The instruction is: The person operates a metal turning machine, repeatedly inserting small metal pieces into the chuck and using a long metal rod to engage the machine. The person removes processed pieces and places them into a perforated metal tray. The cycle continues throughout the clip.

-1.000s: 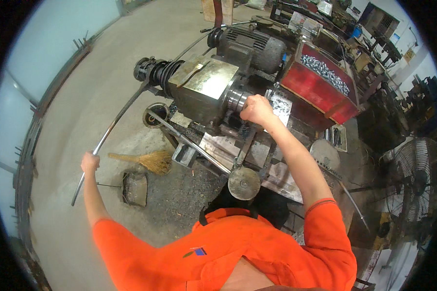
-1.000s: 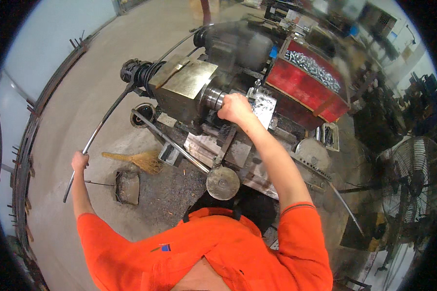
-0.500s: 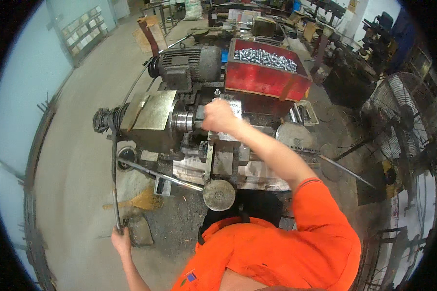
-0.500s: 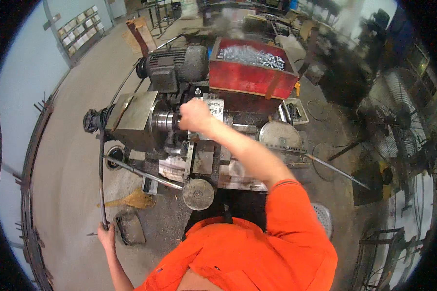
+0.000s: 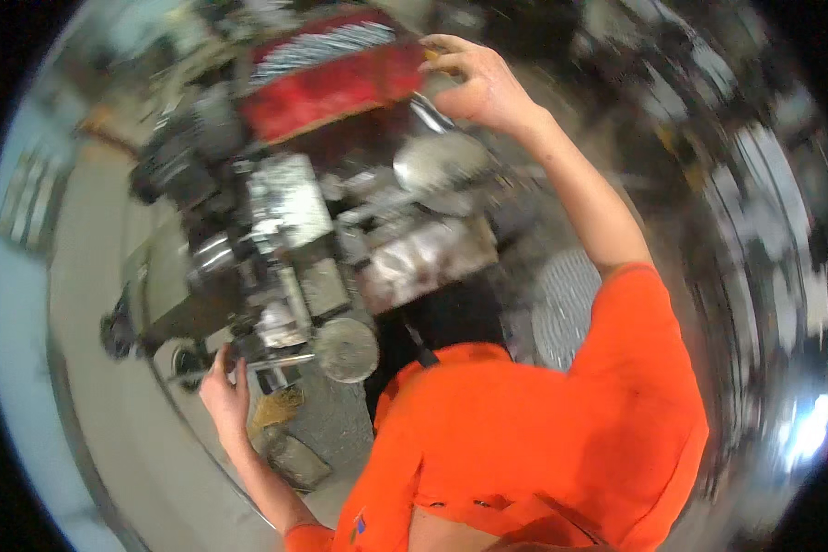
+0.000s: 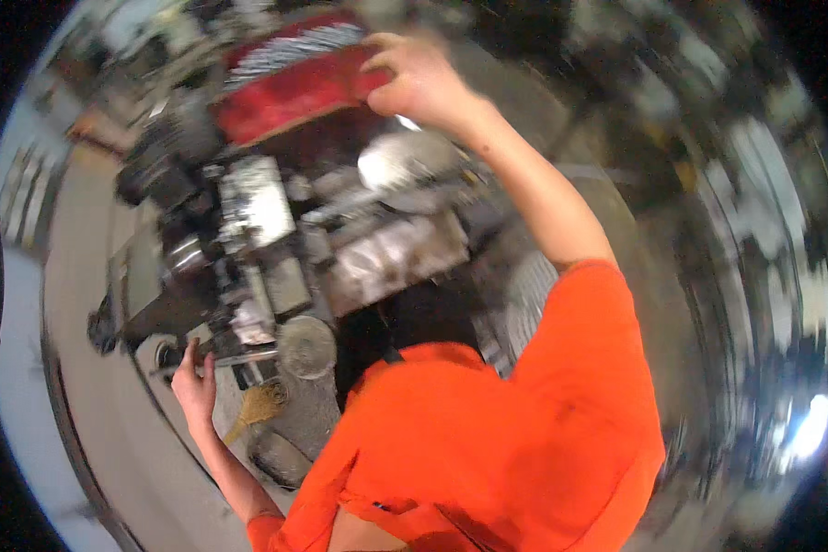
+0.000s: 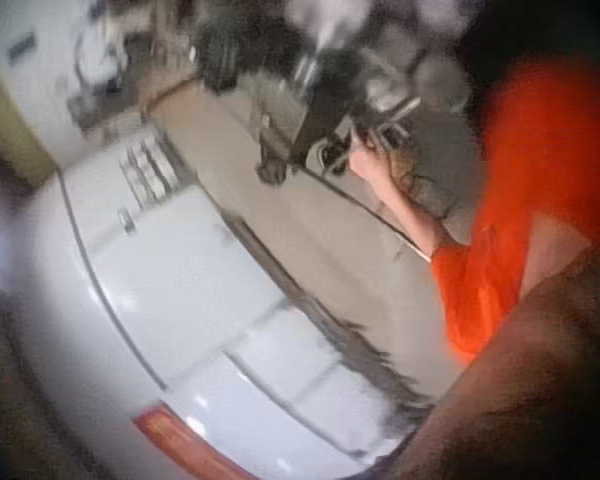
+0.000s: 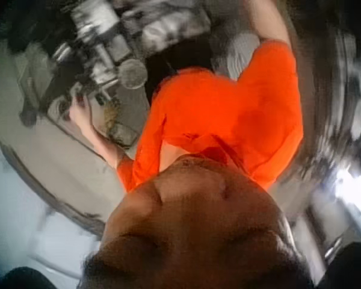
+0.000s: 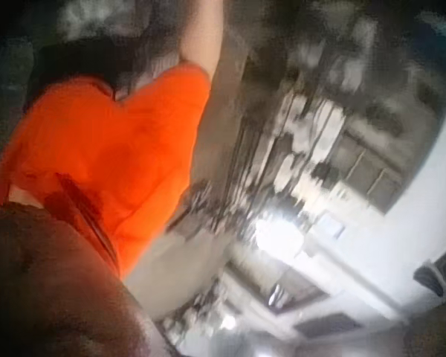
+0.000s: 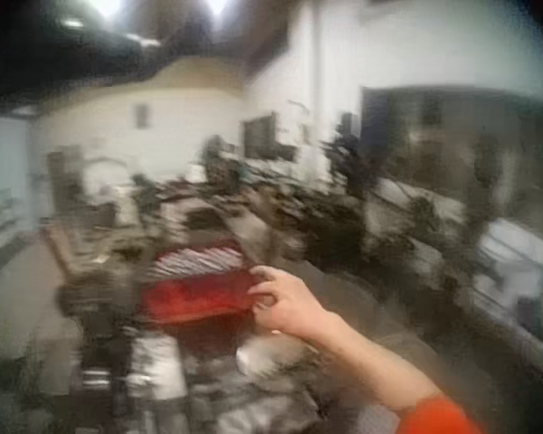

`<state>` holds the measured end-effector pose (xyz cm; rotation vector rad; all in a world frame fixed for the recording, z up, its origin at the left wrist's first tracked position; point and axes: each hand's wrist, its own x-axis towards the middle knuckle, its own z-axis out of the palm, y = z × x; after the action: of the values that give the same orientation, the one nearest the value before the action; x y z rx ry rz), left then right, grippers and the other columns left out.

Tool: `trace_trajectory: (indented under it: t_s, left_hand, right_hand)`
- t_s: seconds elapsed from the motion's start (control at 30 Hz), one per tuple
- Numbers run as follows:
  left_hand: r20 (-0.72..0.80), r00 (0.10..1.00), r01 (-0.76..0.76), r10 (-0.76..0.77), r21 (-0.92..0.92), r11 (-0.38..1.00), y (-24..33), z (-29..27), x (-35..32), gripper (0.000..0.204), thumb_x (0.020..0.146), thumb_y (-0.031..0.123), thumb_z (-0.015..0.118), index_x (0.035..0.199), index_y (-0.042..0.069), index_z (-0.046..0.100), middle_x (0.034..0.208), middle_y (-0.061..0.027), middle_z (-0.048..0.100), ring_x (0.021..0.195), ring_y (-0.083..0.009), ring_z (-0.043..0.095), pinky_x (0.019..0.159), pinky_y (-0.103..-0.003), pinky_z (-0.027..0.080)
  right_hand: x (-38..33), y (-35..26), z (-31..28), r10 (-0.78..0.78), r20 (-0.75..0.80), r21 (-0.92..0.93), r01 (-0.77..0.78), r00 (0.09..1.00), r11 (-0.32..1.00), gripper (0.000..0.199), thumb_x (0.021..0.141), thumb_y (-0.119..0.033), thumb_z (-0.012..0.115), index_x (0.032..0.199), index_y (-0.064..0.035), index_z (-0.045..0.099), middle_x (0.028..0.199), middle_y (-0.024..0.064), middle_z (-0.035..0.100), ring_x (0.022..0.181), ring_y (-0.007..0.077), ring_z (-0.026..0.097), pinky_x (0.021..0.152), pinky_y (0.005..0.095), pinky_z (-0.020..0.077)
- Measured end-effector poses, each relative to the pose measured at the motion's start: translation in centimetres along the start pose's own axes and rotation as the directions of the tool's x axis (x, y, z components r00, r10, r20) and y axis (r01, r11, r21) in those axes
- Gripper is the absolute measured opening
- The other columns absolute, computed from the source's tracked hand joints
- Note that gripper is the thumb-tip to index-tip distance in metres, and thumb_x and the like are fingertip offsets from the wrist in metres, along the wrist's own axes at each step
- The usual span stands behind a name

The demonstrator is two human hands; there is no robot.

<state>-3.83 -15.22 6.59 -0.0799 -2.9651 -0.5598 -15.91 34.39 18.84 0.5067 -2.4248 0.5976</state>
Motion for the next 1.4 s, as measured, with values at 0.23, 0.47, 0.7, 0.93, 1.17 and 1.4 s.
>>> trace_trajectory:
  t_s: [0.23, 0.47, 0.7, 0.93, 1.17, 1.4]
  left_hand:
    - [0.273, 0.959, 0.131, -0.081, -0.169, 0.977, -4.5, 11.1, 4.1, 0.02, 0.087, 0.014, 0.056, 0.1, -0.001, 0.059, 0.074, -0.006, 0.06, 0.057, -0.0108, 0.051, 0.056, -0.028, 0.044]
    - [0.246, 0.969, 0.115, -0.024, -0.361, 0.925, -2.9, 10.8, 4.9, 0.017, 0.088, 0.012, 0.054, 0.096, -0.002, 0.058, 0.066, -0.0025, 0.052, 0.054, -0.0089, 0.046, 0.046, -0.024, 0.038]
    - [0.174, 0.978, 0.146, -0.116, -0.171, 0.974, -2.5, 9.7, 3.9, 0.024, 0.082, 0.021, 0.058, 0.091, -0.001, 0.062, 0.071, -0.0083, 0.062, 0.061, -0.0153, 0.056, 0.06, -0.031, 0.044]
    - [0.036, 0.993, 0.116, -0.116, 0.004, 0.993, -2.7, 10.1, 2.9, 0.027, 0.081, 0.032, 0.055, 0.094, 0.011, 0.067, 0.084, -0.0129, 0.066, 0.083, -0.0313, 0.062, 0.072, -0.04, 0.048]
    - [0.151, 0.988, 0.053, -0.026, -0.177, 0.983, -2.8, 8.7, 2.9, 0.023, 0.08, 0.027, 0.057, 0.093, 0.011, 0.066, 0.081, -0.0127, 0.066, 0.078, -0.0311, 0.063, 0.07, -0.04, 0.049]
    - [-0.209, 0.975, 0.056, -0.076, -0.099, 0.993, -5.3, -3.2, -2.2, 0.022, 0.083, 0.022, 0.059, 0.098, 0.006, 0.064, 0.08, -0.0146, 0.065, 0.072, -0.0288, 0.064, 0.065, -0.037, 0.049]
  right_hand:
    - [-34.6, 11.3, -6.3, 0.686, 0.283, -0.577, -0.452, 0.671, 0.68, 0.027, 0.06, -0.014, 0.057, 0.083, -0.0062, 0.067, 0.084, 0.0111, 0.066, 0.078, 0.0295, 0.062, 0.071, 0.0377, 0.0494]
    - [-59.0, 7.2, -2.1, 0.992, 0.1, -0.676, -0.737, -0.081, 0.008, 0.03, 0.069, -0.022, 0.056, 0.085, 0.0, 0.067, 0.1, 0.0232, 0.061, 0.094, 0.0341, 0.061, 0.084, 0.0408, 0.0485]
    - [-56.7, 5.2, 1.5, 0.961, 0.216, -0.697, -0.717, -0.17, 0.03, 0.035, 0.07, -0.027, 0.057, 0.09, -0.0006, 0.067, 0.099, 0.02, 0.064, 0.094, 0.0326, 0.062, 0.083, 0.0421, 0.0487]
    - [-61.7, 9.5, 1.6, 0.931, 0.325, -0.637, -0.689, 0.167, 0.346, 0.024, 0.074, -0.023, 0.057, 0.079, -0.0036, 0.069, 0.099, 0.0179, 0.064, 0.086, 0.0306, 0.062, 0.08, 0.0376, 0.049]
    - [-29.6, 3.9, 0.5, 0.565, 0.077, 0.295, -0.56, 0.821, 0.774, 0.018, 0.066, 0.0, 0.061, 0.082, -0.0021, 0.071, 0.094, 0.0104, 0.063, 0.087, 0.0202, 0.06, 0.076, 0.0278, 0.0467]
    - [-3.5, -10.3, 13.8, -0.265, 0.264, 0.5, 0.103, 0.927, 0.86, 0.029, 0.054, -0.012, 0.063, 0.082, -0.0052, 0.069, 0.108, 0.0155, 0.06, 0.1, 0.032, 0.056, 0.088, 0.0364, 0.0449]
